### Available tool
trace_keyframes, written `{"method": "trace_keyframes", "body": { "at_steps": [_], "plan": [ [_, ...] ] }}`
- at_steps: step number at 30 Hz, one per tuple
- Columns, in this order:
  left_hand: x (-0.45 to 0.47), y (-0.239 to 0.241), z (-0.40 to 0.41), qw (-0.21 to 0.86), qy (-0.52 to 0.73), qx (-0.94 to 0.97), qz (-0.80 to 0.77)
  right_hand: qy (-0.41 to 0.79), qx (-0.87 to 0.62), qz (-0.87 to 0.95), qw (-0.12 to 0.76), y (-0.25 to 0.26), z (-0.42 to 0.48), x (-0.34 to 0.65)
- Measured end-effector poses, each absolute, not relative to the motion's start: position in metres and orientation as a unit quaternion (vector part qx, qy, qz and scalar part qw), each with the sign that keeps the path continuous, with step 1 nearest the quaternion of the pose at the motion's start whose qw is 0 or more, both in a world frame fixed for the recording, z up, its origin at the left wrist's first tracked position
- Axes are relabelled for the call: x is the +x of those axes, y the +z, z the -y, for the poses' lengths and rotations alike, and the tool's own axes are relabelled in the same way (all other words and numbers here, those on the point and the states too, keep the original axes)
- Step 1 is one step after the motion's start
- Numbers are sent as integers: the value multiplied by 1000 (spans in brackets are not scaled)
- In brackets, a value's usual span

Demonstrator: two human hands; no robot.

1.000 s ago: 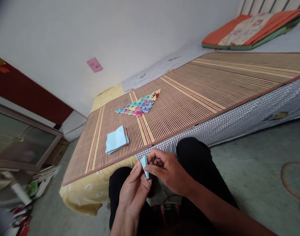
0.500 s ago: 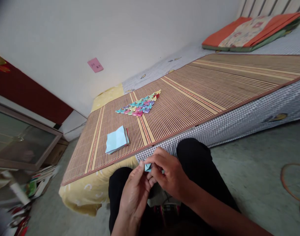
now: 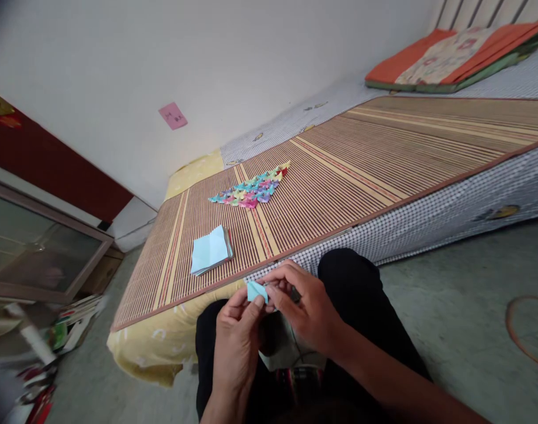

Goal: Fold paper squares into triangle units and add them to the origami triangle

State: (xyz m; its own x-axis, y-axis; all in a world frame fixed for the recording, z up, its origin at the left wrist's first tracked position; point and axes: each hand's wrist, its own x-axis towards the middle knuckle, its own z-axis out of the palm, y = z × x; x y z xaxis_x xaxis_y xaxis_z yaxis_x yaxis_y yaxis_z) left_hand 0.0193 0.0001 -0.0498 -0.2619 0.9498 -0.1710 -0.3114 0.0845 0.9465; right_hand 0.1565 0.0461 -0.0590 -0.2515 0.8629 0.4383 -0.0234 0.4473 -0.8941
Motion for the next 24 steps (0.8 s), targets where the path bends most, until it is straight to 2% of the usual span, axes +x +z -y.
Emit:
{"method": "trace_keyframes", "body": {
  "at_steps": [3,6,11,19,24],
  "plan": [
    [20,-53,1,481,608,332,-536,486,-318,655,483,-57,-51,157],
    [20,-55,1,457,613,356,-537,497,-314,660,468,-55,-54,157],
    [18,-50,2,469,598,372,-533,464,-312,691,458,-53,-54,157],
    [14,-35,4,451,549,417,-567,343,-283,759,475,-62,-48,154],
    [13,-35,8,462,541,425,-560,370,-289,749,467,-60,-45,155]
  ]
}}
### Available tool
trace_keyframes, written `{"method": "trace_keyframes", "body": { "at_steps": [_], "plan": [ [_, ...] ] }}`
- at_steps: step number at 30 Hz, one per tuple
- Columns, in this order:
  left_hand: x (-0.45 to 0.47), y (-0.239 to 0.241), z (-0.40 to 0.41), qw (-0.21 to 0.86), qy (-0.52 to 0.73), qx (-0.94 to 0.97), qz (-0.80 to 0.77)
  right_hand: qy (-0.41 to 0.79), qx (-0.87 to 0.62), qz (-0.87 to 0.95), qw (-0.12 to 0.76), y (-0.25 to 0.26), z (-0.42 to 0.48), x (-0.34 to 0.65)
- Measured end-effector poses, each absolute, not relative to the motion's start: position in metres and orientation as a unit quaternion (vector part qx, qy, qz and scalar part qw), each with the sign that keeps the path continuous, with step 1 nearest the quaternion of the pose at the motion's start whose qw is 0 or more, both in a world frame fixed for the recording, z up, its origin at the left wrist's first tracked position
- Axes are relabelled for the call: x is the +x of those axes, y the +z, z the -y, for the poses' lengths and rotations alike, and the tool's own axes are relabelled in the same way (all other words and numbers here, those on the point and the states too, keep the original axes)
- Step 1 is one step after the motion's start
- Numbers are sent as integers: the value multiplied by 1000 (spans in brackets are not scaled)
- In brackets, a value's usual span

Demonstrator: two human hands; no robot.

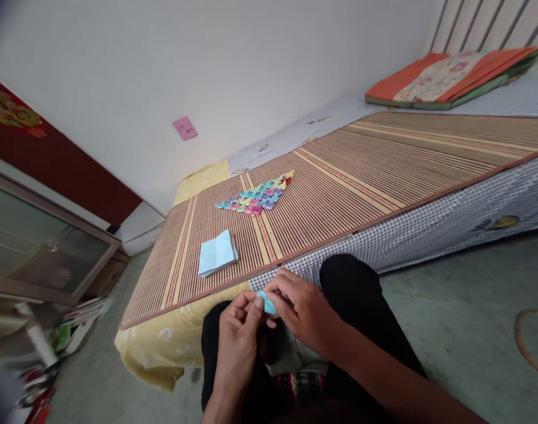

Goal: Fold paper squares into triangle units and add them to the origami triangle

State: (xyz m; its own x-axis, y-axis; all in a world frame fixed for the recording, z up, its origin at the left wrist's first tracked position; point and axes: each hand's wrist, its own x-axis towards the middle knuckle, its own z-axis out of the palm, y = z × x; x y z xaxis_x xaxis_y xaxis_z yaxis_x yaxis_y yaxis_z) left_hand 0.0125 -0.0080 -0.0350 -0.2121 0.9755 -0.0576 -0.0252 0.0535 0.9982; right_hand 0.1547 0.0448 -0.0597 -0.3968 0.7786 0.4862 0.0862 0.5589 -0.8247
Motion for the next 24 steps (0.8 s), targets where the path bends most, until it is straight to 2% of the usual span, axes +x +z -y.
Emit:
{"method": "trace_keyframes", "body": {
  "at_steps": [4,7,11,19,21,24],
  "plan": [
    [10,-41,11,488,571,386,-535,520,-295,663,450,-49,-40,157],
    [7,-46,13,518,603,338,-504,579,-289,618,447,-44,-37,158],
    [6,-43,16,520,602,359,-488,580,-291,622,438,-45,-35,157],
    [11,-37,26,483,606,389,-498,463,-337,664,480,-44,-23,152],
    [12,-38,28,478,619,369,-501,478,-327,663,474,-43,-19,152],
    [11,-39,28,496,657,319,-470,561,-295,631,447,-43,-18,152]
  ]
}}
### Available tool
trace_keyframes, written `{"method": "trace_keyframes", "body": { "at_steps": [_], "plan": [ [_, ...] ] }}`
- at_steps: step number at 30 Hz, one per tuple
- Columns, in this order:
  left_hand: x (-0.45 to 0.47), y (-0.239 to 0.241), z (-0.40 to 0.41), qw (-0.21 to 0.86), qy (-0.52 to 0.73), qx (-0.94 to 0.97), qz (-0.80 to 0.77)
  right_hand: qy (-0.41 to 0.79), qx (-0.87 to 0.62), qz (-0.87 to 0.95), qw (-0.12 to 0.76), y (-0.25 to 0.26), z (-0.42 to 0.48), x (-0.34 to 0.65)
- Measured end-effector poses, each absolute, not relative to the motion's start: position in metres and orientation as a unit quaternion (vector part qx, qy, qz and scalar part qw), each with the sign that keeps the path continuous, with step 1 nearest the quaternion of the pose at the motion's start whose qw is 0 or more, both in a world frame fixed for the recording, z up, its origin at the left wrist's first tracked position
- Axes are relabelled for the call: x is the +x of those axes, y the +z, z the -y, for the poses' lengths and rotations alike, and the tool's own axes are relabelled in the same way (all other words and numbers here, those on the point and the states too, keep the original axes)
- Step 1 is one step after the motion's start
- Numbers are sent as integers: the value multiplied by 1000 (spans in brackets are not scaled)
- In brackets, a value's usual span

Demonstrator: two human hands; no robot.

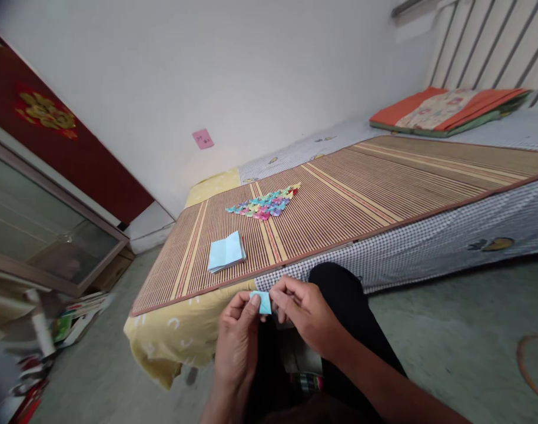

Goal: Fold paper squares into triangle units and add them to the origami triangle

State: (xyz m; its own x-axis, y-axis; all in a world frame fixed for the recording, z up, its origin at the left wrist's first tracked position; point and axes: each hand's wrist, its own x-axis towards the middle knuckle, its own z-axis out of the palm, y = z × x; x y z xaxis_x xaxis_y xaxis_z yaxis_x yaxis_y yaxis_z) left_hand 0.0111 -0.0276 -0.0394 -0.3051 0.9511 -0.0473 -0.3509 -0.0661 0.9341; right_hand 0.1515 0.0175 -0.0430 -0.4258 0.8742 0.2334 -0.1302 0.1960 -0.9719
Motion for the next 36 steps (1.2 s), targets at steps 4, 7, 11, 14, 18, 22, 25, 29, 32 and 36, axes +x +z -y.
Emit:
{"method": "trace_keyframes", "body": {
  "at_steps": [4,7,11,14,18,22,25,29,32,36],
  "plan": [
    [9,-39,23,537,679,272,-419,641,-272,591,407,-44,-22,149],
    [8,-40,19,559,670,270,-407,652,-267,588,396,-41,-26,150],
    [6,-43,17,551,657,291,-424,617,-268,618,407,-38,-28,149],
    [8,-46,20,504,651,311,-475,533,-300,663,431,-47,-24,143],
    [13,-47,25,461,646,309,-523,371,-350,717,476,-60,-22,135],
    [12,-45,21,449,644,324,-528,387,-349,715,466,-54,-28,137],
    [6,-44,14,453,626,359,-523,478,-326,689,437,-46,-36,141],
    [1,-45,9,439,622,388,-520,538,-338,639,434,-49,-44,142],
    [-4,-50,10,396,594,438,-546,575,-347,591,448,-56,-49,139],
    [-13,-53,7,371,543,498,-565,607,-340,555,456,-59,-58,133]
  ]
}}
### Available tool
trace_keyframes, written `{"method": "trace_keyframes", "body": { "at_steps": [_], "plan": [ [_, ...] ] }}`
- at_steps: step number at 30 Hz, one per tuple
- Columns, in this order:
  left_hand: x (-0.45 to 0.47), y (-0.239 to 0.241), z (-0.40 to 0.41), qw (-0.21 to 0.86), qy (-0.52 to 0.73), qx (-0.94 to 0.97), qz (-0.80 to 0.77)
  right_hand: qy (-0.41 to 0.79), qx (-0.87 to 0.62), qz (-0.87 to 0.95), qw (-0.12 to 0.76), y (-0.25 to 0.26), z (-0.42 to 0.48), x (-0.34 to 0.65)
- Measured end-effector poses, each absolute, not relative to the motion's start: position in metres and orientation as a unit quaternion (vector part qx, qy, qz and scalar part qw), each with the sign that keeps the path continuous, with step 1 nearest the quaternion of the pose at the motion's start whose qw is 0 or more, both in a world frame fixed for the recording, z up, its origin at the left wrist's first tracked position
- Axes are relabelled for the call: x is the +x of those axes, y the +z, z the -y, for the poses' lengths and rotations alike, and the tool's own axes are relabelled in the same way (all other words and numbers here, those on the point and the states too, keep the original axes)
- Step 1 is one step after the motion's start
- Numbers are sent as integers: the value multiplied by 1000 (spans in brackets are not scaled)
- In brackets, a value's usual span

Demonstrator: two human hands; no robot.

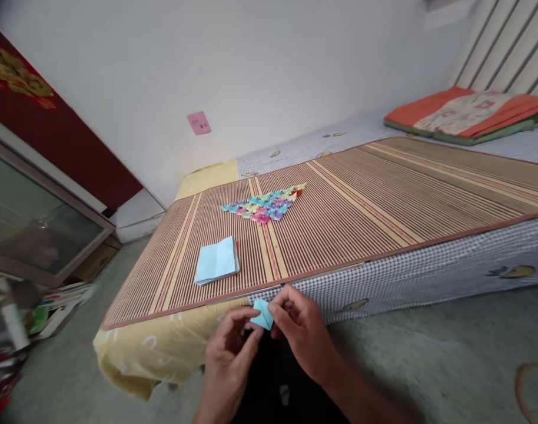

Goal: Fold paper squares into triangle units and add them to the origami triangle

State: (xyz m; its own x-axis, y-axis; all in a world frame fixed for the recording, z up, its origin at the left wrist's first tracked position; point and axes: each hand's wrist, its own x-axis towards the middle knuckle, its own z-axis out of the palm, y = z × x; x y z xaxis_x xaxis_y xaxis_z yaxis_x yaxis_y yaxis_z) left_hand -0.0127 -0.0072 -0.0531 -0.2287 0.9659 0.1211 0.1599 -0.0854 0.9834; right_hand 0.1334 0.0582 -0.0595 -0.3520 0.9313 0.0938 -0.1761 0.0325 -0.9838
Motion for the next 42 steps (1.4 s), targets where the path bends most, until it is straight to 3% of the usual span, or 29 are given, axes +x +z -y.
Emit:
{"method": "trace_keyframes", "body": {
  "at_steps": [14,24,33,42],
  "plan": [
    [-33,-43,-42,523,605,328,-502,631,-275,594,415,-52,-95,132],
    [-33,-33,-41,489,579,367,-539,567,-285,653,414,-41,-107,131],
    [-28,-27,-39,486,570,373,-548,504,-279,667,472,-40,-102,130],
    [-21,-18,-38,340,578,449,-591,486,-258,670,498,-36,-101,126]
  ]
}}
